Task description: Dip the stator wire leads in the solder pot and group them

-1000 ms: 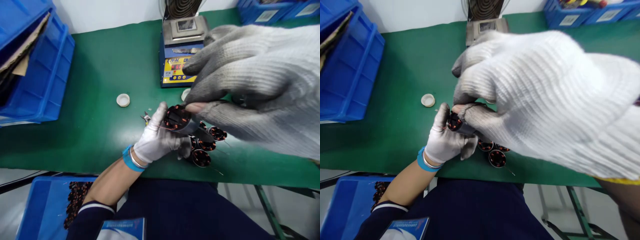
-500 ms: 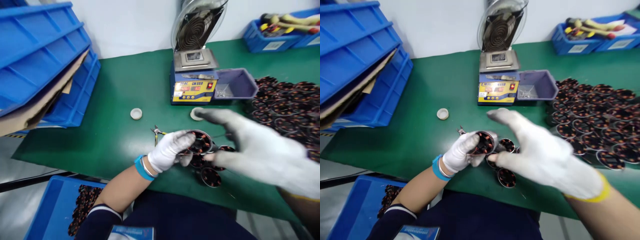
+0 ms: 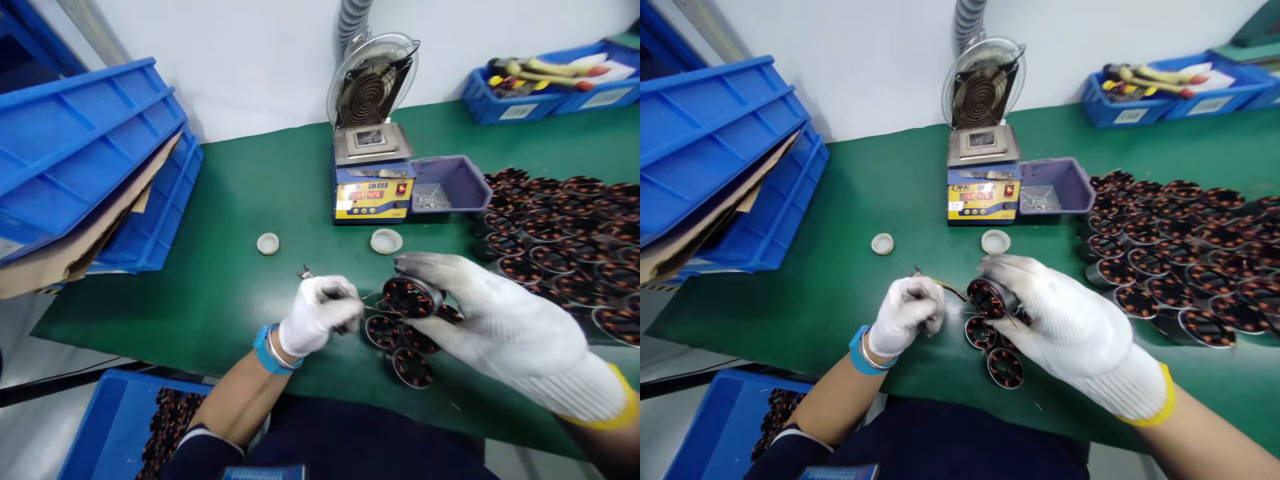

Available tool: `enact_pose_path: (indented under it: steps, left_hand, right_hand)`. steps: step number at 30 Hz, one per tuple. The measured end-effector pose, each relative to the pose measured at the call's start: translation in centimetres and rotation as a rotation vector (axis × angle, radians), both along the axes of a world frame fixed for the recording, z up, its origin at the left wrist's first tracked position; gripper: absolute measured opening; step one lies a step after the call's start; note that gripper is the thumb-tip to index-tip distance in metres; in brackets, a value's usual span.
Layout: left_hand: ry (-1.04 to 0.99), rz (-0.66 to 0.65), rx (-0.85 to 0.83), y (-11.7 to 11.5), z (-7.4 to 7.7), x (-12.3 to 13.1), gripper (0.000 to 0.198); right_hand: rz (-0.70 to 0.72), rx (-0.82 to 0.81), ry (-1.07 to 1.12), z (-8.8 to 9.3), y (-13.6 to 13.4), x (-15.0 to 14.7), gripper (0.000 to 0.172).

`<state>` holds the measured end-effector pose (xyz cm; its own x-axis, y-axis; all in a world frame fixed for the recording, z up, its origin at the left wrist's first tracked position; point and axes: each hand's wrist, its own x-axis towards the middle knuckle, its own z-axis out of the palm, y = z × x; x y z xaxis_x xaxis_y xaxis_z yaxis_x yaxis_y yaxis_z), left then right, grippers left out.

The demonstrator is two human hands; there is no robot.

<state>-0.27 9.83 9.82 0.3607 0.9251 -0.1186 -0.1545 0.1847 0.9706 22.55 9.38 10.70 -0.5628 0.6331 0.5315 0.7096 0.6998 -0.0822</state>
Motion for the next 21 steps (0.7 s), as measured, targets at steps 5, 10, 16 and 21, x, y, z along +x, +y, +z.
enact_pose_path:
  steps: [5,10,16,21]
  left_hand:
    - [0.055,-0.006,0.012,-0.1,-0.3,1.0,0.037]
    - [0.035,0.143,0.010,-0.9,-0.6,1.7,0.029]
    - [-0.024,0.440,0.148,-0.7,-2.3,1.4,0.028]
    - [0.185,0.408,0.226,0.8,-4.6,2.0,0.018]
  right_hand:
    - [0.002,-0.001,0.016,-0.7,0.0,0.3,0.037]
    - [0.005,-0.022,0.042,-0.6,-0.1,0.5,0.036]
    - [-0.403,-0.246,-0.013,-0.4,2.5,2.6,0.045]
    - [-0.645,-0.544,-0.251,-0.5,8.0,3.7,0.058]
